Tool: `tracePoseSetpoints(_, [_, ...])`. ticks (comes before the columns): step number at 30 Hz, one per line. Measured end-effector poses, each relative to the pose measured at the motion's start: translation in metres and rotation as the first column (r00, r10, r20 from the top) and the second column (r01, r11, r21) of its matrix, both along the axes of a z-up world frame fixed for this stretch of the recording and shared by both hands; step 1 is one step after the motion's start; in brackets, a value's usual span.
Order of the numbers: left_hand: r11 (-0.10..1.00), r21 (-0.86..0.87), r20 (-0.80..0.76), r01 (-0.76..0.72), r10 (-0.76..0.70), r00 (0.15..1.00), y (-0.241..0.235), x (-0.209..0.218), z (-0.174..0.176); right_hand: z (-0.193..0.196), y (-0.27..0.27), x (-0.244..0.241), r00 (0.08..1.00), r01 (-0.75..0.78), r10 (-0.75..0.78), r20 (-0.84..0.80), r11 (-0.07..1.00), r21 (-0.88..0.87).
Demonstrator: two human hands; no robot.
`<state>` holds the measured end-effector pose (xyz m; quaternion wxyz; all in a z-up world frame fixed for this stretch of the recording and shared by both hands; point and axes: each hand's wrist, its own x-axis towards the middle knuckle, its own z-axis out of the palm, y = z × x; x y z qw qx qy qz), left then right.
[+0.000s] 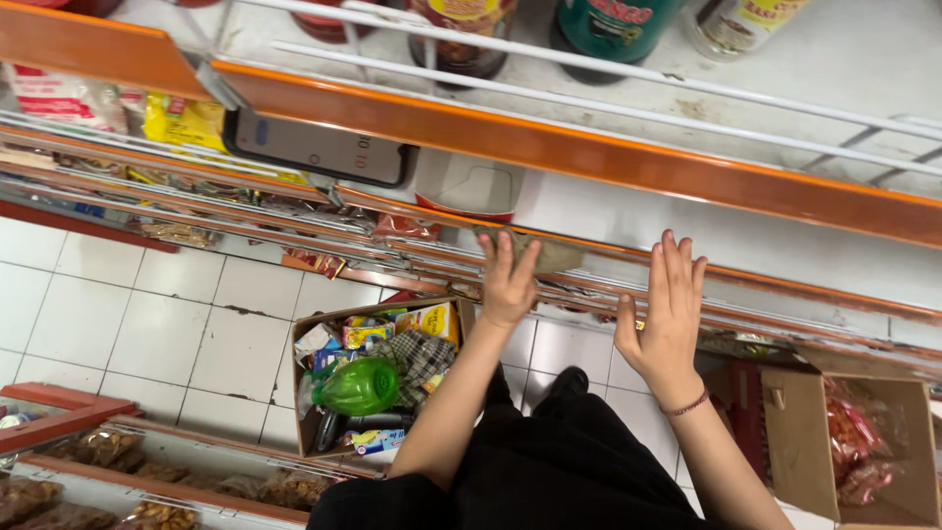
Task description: The person cleans the front edges of grocery store shelves using a spray bottle and a cloth. They spray the shelf edges and wipe them down repeatedly, moving along the aisle. The person also picks up a small box of cheese, scans it with a handheld scanner, and places it back on the shelf.
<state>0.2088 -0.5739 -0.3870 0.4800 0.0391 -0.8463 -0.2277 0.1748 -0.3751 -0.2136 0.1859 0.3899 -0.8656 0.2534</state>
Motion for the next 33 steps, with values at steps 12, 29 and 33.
tracePoseSetpoints(12, [0.968, -0.248, -0.024, -0.021, 0.015, 1.0, -0.033, 0.004, 0.018, -0.001, 0.04, -0.006, 0.997, 0.065, -0.065, 0.036, 0.998, 0.007])
tracePoseSetpoints(29, [0.52, -0.838, 0.003, 0.162, -0.293, 0.956, 0.175, -0.107, 0.135, -0.001, 0.205, -0.028, 0.916, 0.399, -0.395, 0.073, 0.915, -0.056])
tracePoseSetpoints(33, [0.463, -0.867, 0.047, 0.183, -0.29, 0.956, 0.237, -0.129, 0.146, -0.001, 0.26, -0.041, 0.894, 0.447, -0.443, 0.062, 0.892, -0.065])
